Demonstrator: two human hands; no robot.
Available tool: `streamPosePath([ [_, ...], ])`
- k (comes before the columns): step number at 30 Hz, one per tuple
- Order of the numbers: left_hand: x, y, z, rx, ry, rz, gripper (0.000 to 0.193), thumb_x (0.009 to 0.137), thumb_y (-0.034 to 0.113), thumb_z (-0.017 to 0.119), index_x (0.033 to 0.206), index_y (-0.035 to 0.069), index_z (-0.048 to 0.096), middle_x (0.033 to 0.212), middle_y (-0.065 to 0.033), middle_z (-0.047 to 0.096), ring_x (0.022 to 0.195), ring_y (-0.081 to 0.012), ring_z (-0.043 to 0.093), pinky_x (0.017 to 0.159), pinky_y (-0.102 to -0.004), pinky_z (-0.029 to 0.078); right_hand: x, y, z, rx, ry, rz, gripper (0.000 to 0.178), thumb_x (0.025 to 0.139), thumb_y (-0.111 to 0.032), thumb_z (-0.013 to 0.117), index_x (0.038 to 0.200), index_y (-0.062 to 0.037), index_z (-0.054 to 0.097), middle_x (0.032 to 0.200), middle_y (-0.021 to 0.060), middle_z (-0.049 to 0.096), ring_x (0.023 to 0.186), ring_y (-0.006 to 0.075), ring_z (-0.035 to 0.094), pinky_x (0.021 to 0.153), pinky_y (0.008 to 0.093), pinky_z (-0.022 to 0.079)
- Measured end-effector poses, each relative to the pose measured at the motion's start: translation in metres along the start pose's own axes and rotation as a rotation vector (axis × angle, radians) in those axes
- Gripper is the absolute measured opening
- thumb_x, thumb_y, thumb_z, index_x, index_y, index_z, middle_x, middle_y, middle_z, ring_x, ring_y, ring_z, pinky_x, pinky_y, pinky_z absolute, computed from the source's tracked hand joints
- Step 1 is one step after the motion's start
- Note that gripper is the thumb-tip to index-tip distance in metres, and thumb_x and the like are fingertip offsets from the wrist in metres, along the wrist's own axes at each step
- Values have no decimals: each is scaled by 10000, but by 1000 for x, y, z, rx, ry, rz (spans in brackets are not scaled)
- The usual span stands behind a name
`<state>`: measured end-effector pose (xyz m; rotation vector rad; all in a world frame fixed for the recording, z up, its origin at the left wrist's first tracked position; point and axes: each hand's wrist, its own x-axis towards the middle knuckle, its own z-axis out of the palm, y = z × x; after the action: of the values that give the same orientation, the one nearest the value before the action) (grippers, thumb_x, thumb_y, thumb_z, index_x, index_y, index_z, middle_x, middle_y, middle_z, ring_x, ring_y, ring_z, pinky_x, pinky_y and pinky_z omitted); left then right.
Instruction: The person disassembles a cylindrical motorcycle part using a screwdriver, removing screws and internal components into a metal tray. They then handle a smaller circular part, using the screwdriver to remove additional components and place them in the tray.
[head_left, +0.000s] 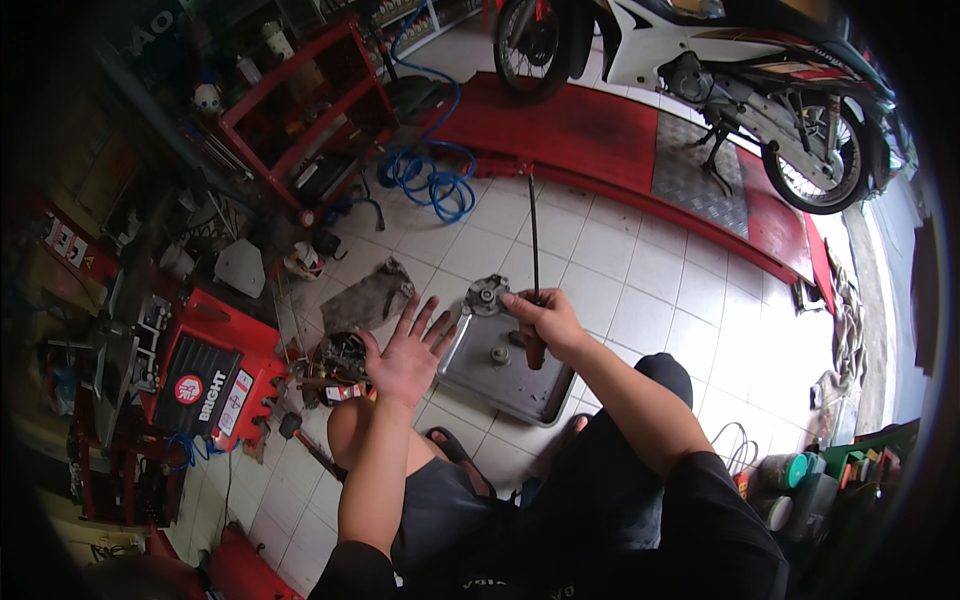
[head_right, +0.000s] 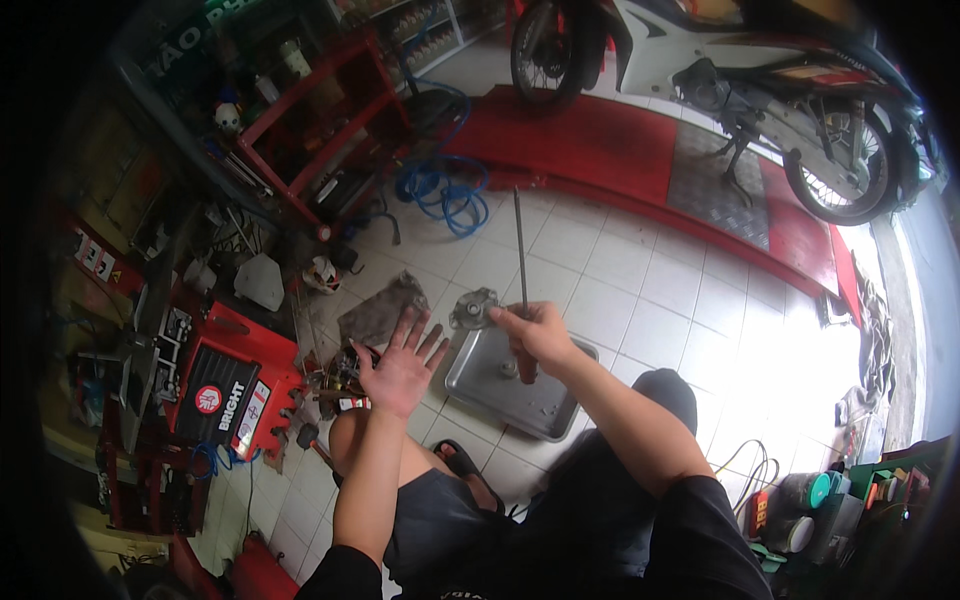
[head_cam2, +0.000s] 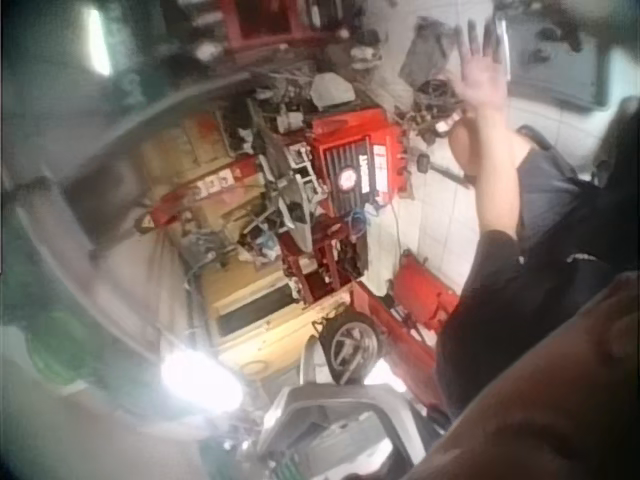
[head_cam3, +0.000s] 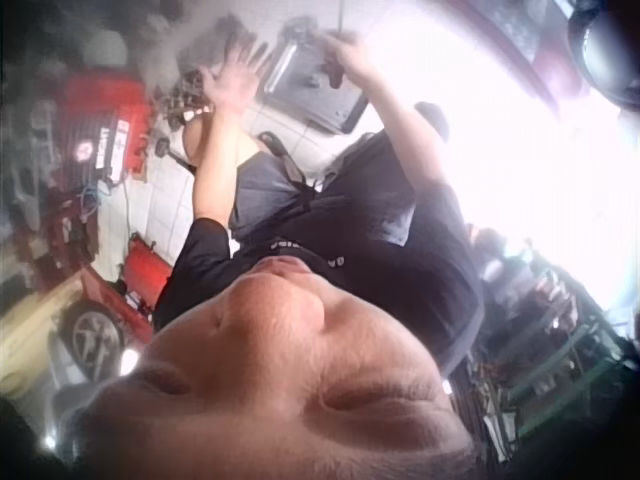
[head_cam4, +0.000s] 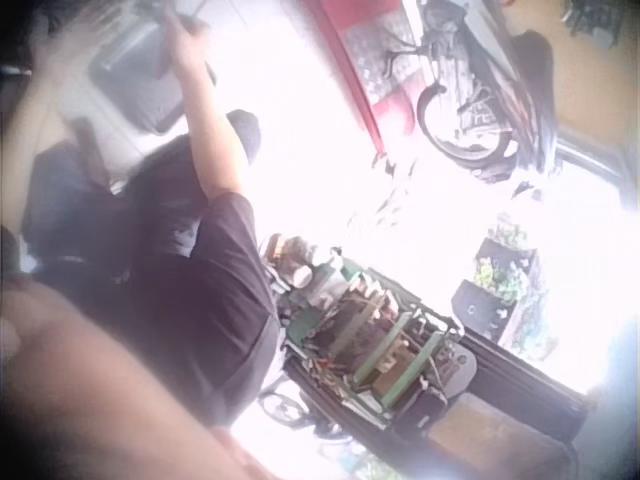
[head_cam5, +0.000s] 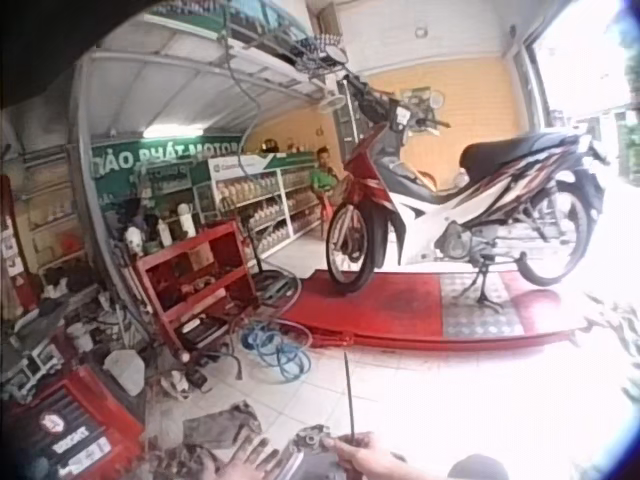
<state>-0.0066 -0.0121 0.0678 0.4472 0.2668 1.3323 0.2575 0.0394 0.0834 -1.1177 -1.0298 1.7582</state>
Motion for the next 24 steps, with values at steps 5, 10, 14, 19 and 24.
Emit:
streamPosePath([
  [5,3,-9,13,-1,49,-45,921,910,781,468,1476,55,472,1510,-156,462,1404,-368,391,1224,-531,268,2,-4,-3,-106,-5,-33,377,964,-324,734,988,49,691,628,-3,515,520,105,478,474,294,406],
  [10,-2,-22,6,161,414,-34,647,981,569,538,1370,52,527,1326,-139,604,1215,-328,574,1086,-489,441,4,8,3,-70,46,-71,298,971,-260,736,783,-65,612,634,-52,487,543,74,426,498,285,380],
  [14,-15,-47,-2,305,533,12,510,980,479,567,1292,75,557,1235,-109,632,1096,-307,625,961,-453,513,-12,28,7,-78,114,-73,305,955,-267,753,762,-80,609,647,-49,496,543,72,418,496,290,374],
  [19,-37,-58,-7,488,486,-32,440,953,466,596,1221,118,575,1198,-90,623,1059,-319,588,931,-479,506,-38,41,-3,-198,194,-92,427,886,-416,794,852,-2,695,648,19,573,538,131,533,490,339,436],
  [24,-49,-53,-10,484,480,-205,419,918,477,605,1137,120,597,1166,-89,622,1061,-316,577,923,-519,498,-38,54,-19,-323,356,-157,470,841,-418,815,911,36,716,681,84,639,565,179,615,535,354,501],
])
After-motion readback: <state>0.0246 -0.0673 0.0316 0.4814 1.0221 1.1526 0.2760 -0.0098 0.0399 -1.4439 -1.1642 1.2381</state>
